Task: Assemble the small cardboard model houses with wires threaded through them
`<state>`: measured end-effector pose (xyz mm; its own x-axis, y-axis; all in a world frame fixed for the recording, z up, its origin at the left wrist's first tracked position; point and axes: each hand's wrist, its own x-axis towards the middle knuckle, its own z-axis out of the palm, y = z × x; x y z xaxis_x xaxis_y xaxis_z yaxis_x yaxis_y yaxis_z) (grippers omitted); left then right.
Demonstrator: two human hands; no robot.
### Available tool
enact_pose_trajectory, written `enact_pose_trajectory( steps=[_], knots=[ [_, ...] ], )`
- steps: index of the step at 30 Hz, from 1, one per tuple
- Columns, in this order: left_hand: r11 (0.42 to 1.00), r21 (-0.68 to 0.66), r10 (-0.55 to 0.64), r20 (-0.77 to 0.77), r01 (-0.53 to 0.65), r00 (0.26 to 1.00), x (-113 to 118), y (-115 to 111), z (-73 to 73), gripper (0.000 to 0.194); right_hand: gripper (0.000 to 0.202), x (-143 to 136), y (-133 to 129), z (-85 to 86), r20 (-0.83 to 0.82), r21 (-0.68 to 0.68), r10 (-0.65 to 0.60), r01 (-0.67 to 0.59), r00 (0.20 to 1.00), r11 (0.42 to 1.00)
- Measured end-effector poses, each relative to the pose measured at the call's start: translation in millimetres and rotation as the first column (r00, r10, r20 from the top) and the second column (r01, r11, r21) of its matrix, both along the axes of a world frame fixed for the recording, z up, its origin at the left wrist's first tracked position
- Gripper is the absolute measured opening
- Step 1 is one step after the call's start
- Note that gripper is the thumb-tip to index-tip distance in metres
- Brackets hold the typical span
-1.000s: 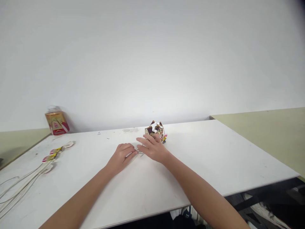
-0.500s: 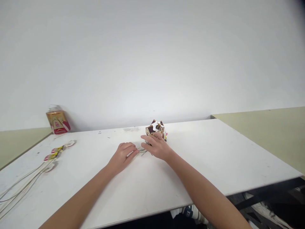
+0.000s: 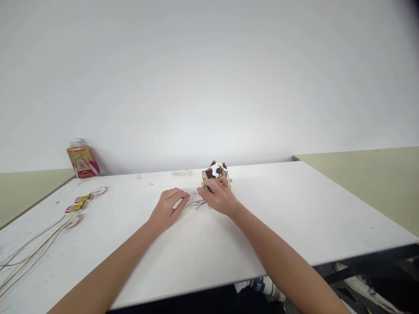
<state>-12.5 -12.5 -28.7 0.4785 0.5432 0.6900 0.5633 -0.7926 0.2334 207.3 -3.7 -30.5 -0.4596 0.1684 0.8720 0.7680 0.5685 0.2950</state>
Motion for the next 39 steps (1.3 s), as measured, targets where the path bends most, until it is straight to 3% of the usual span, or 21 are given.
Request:
enact_pose_trajectory(
  steps=[39],
  knots=[
    [0.996,0.078,0.039,-0.057,-0.034,0.998,-2.1,2.0,-3.7,0.016,0.013,-2.8,-0.7,-6.1,0.127,-0.083,0.04,-0.03,0.991,0.996]
  ],
)
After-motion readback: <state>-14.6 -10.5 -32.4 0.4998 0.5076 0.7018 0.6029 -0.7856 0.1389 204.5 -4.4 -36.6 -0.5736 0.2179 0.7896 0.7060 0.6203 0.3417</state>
